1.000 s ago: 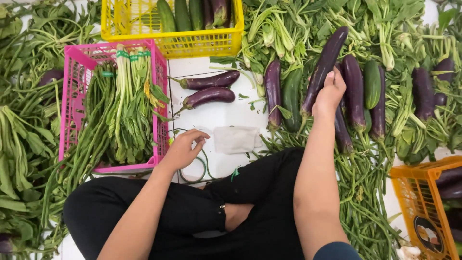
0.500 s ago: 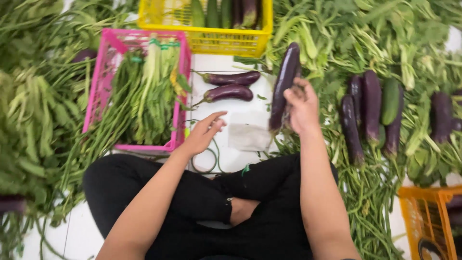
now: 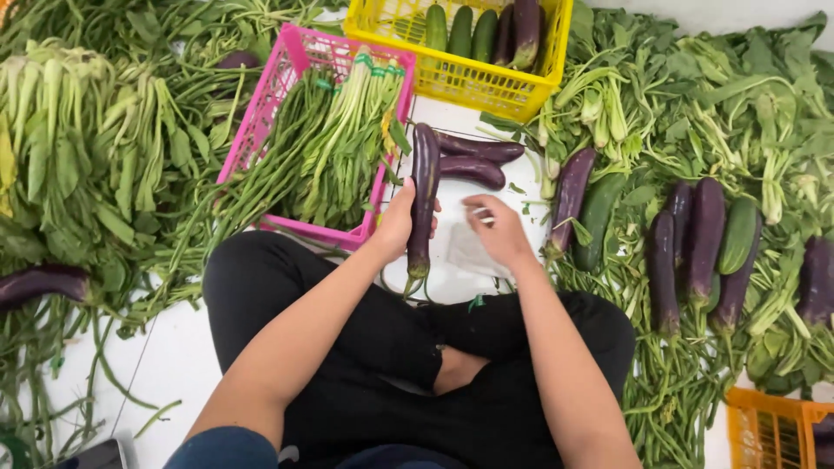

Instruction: Cleaning and sorting eggplants by wiping each one with a cloth before placing them in a container.

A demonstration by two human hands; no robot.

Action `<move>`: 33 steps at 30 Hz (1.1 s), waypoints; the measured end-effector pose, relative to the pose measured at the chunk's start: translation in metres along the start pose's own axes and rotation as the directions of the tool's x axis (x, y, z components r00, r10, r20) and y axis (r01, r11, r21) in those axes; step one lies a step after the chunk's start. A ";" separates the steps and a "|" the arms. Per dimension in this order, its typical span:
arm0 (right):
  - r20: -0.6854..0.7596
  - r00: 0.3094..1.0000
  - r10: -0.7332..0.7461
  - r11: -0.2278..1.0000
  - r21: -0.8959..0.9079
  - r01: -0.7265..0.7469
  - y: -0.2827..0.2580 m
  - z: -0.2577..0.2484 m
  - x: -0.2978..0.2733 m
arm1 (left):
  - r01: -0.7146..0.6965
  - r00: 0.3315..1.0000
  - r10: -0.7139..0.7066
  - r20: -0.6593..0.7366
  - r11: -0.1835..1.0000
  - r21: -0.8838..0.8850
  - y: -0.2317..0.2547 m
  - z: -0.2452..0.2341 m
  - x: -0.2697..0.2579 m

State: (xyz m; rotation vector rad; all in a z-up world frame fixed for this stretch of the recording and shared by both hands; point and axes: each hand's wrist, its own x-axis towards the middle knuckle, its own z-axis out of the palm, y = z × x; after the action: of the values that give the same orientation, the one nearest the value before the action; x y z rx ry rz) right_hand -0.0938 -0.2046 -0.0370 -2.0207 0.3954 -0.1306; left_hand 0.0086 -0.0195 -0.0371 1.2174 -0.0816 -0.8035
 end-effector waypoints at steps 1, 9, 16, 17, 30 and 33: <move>0.000 1.000 -0.002 1.000 -0.004 0.002 0.020 -0.004 0.000 | -0.003 1.000 0.003 0.001 1.000 -0.003 0.011 0.003 -0.008; 0.014 0.931 0.365 0.705 -0.657 -0.266 0.171 0.003 0.017 | 0.192 0.914 0.013 0.406 0.868 -0.458 0.009 -0.016 -0.012; 0.018 0.909 0.415 0.655 -0.699 -0.285 0.117 0.004 -0.005 | 0.272 0.838 0.067 0.542 0.810 -0.520 0.006 -0.020 -0.005; 0.004 0.909 0.416 0.643 -0.708 -0.291 0.118 0.005 -0.007 | 0.235 0.869 0.052 0.493 0.832 -0.503 0.005 -0.018 -0.005; -0.022 0.871 0.491 0.606 -0.710 -0.359 0.089 0.012 -0.023 | -0.141 0.988 0.145 0.045 0.987 -0.079 0.012 0.006 -0.030; -0.036 0.861 0.508 0.612 -0.688 -0.390 0.094 0.014 -0.019 | -0.059 0.991 0.087 0.104 0.967 -0.248 -0.003 0.003 -0.019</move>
State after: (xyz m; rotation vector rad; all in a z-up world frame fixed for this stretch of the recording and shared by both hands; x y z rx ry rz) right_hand -0.1290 -0.2262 -0.1248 -2.5418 0.9479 0.5878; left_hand -0.0083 -0.0112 -0.0316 0.9306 -0.1170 -0.7939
